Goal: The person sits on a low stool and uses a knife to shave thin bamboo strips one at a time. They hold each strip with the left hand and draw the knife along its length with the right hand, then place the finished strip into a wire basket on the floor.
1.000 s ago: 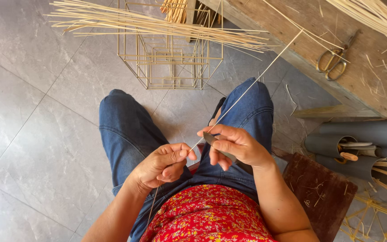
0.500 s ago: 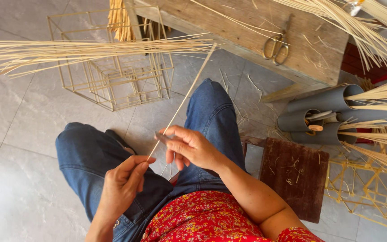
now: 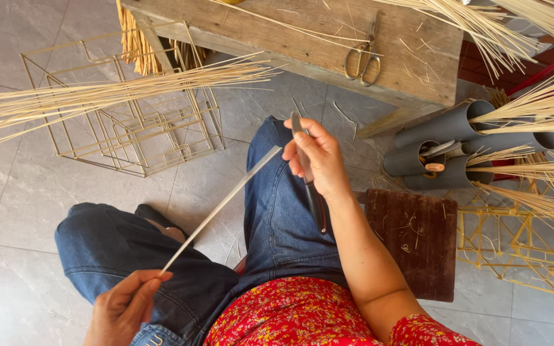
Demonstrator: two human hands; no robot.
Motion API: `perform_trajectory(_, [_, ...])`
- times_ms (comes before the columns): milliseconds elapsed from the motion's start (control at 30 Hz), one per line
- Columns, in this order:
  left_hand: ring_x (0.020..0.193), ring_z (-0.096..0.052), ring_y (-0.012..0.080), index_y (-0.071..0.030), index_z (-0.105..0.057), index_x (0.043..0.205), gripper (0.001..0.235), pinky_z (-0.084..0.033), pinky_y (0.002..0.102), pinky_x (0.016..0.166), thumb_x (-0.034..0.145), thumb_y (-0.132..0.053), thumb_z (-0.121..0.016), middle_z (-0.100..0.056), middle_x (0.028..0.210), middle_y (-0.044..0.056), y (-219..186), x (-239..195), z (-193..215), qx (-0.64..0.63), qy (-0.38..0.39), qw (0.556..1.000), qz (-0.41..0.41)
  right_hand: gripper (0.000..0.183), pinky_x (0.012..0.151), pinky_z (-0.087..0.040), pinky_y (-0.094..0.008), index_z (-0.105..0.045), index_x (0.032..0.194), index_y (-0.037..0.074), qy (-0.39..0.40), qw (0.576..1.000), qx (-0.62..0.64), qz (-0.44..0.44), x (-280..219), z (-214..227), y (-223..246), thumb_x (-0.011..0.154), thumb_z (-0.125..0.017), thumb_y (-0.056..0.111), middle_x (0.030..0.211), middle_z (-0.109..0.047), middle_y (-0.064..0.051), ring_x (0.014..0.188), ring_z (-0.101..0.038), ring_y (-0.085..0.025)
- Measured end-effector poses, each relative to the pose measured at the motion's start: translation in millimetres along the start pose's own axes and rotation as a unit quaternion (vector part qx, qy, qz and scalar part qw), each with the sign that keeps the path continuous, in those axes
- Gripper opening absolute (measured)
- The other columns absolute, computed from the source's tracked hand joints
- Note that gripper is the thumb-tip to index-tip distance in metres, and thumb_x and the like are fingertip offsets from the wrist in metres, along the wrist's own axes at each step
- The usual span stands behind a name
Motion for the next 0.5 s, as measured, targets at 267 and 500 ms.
perform_trajectory(267, [0.046, -0.042, 0.0044, -0.005, -0.077, 0.111, 0.023, -0.031, 0.024, 0.041, 0.098, -0.013, -0.060, -0.049, 0.052, -0.001, -49, 8, -12, -0.059, -0.023, 0.997, -0.035, 0.050, 0.047, -0.051, -0.021, -0.040, 0.156, 0.012, 0.270, 0.948, -0.036, -0.162, -61, -111, -25, 0.107, -0.051, 0.015, 0.081, -0.073, -0.009, 0.053, -0.063, -0.008])
perform_trajectory(500, [0.048, -0.047, 0.0038, -0.003, -0.077, 0.105, 0.020, -0.037, 0.024, 0.044, 0.097, -0.014, -0.062, -0.053, 0.053, -0.003, -89, 12, -39, -0.034, 0.004, 0.996, -0.083, 0.031, 0.048, -0.046, -0.020, -0.060, 0.138, 0.005, 0.232, 0.961, 0.001, -0.152, -66, -140, -48, 0.110, -0.051, 0.017, 0.079, -0.070, -0.006, 0.054, -0.057, -0.006])
Point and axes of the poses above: each hand's wrist, its own x-axis towards the middle knuckle, its own z-axis out of the back of the hand, y = z × x, the point moved 10 cm from there along x, towards the middle knuckle
